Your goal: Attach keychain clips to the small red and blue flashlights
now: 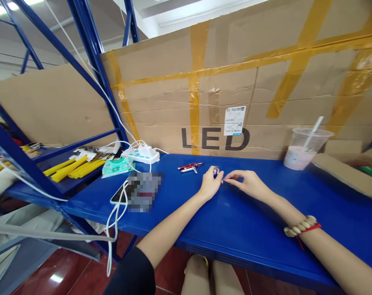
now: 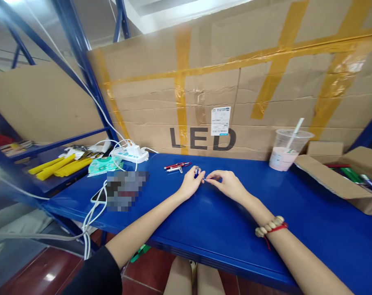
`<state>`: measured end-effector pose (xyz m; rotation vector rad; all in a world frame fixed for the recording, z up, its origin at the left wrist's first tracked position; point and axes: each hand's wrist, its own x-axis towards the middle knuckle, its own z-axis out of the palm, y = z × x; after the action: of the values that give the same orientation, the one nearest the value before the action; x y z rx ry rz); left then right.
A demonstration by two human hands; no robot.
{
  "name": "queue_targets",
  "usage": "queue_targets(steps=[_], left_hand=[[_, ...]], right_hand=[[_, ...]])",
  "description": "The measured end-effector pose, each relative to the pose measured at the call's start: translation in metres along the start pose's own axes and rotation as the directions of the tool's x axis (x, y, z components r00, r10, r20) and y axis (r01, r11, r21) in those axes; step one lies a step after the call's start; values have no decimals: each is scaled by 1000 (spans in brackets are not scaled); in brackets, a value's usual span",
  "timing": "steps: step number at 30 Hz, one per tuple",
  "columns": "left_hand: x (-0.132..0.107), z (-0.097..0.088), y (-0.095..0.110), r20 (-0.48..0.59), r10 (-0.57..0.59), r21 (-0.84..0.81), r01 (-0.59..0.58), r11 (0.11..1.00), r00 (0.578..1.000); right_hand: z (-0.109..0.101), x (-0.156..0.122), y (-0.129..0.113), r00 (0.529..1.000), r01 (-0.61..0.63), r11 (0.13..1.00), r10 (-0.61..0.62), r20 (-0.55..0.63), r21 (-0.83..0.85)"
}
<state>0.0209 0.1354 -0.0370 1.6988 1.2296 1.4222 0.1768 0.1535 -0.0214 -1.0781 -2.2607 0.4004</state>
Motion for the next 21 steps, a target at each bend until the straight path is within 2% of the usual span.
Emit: queue_targets(steps=[8,15,21], left_hand=[[3,0,-10,-17,88,151,-84,985,996],[10,-3,-16,14,40,266,-42,963,999],[10,-5,-12,103,-42,341,5,940,994]], right_hand=[[12,3,11,999,-43,986,41,11,160],[18,5,17,997,-80,997,80,12,12],[21,7,37,994,-104,992,102,-42,-74]])
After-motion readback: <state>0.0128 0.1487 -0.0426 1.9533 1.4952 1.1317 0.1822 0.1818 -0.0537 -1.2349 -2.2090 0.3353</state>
